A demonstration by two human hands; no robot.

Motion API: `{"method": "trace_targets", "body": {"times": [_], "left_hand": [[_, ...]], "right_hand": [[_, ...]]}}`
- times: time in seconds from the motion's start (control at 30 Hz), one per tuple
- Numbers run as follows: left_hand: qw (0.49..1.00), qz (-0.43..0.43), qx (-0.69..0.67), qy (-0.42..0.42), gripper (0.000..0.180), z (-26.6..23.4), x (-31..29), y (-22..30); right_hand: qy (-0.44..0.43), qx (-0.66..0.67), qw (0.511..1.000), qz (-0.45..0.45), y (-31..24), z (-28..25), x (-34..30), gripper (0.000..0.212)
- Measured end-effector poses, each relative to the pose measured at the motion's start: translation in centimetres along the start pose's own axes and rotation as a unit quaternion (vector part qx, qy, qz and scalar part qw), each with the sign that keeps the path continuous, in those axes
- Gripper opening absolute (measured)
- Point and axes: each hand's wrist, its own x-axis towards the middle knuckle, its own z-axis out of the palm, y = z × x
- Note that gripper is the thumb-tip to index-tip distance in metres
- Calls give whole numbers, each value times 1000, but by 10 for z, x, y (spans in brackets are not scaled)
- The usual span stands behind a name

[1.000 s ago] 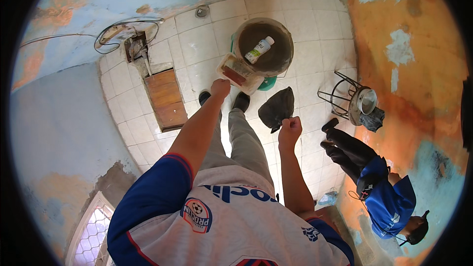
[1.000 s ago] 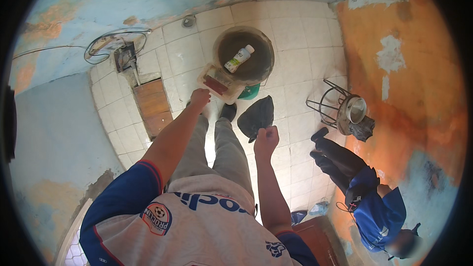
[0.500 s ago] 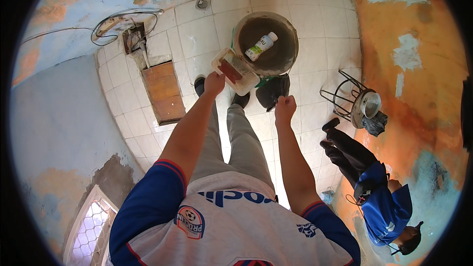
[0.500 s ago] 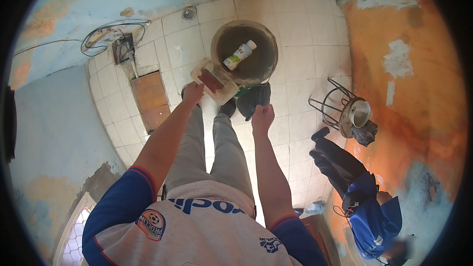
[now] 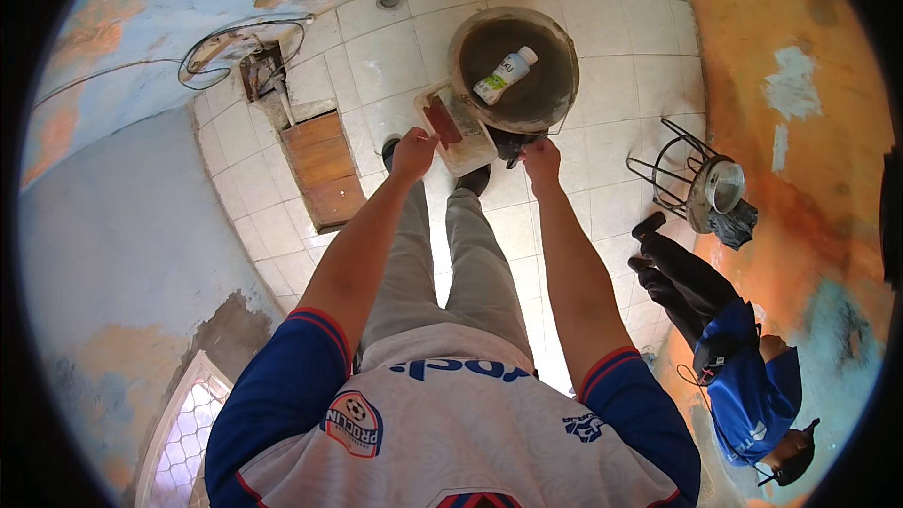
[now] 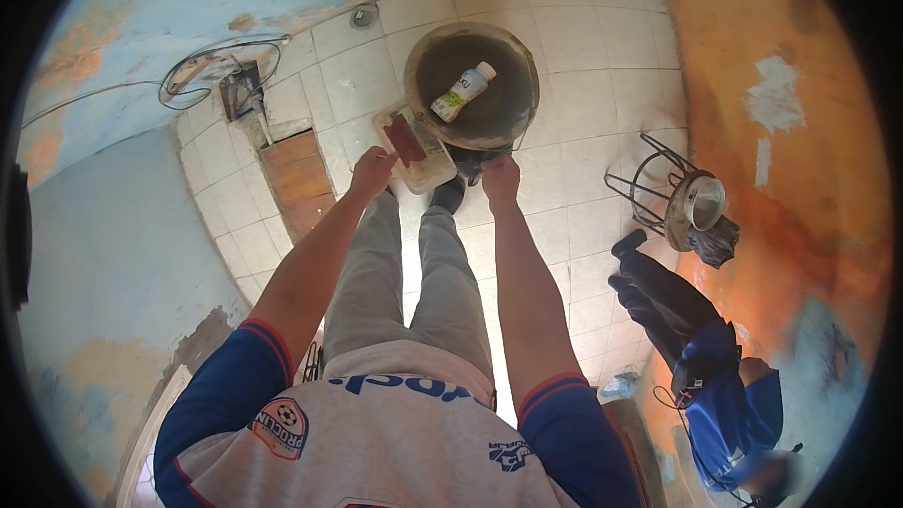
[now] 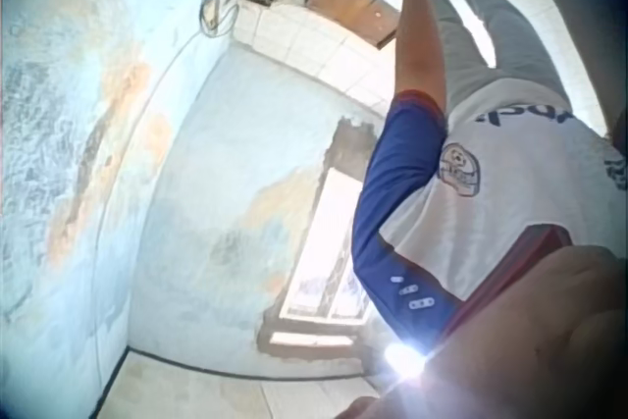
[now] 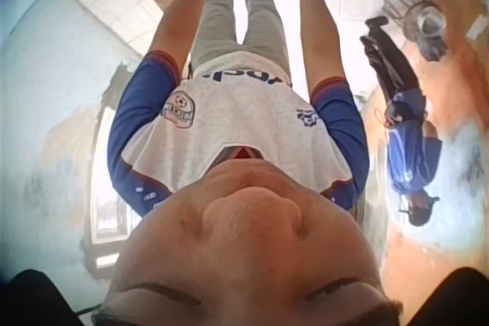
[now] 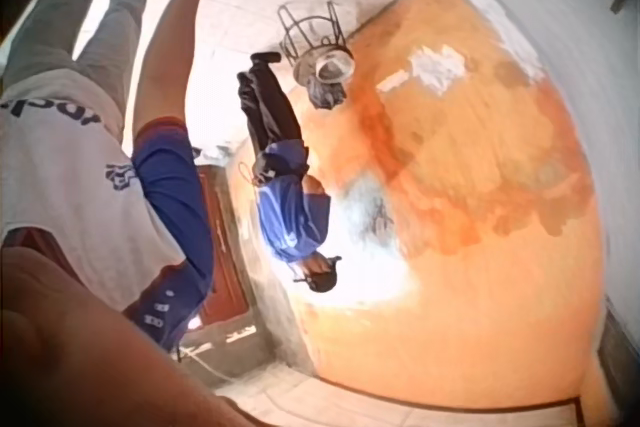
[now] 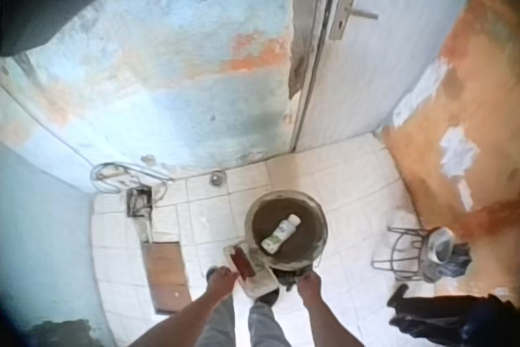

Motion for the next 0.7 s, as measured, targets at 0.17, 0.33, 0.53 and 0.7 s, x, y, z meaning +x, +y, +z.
{"method": "trace_targets", "body": {"times": [0.17, 0.33, 0.53, 0.7], "left_hand": [[999, -27, -28, -21, 47, 13, -15, -5], [998, -25, -54, -22, 46, 14, -25, -4], [999, -5, -44, -7, 48, 9, -25, -5], [997, -30, -65, -4, 48, 9, -24, 1]], "right_hand": [[6, -14, 1000, -13, 17, 1, 13, 10], [-5, 29, 1000, 8, 38, 4, 15, 13], [-4, -22, 1000, -18, 55, 6, 26, 16], [24, -82, 996, -37, 64, 1, 34, 21]]}}
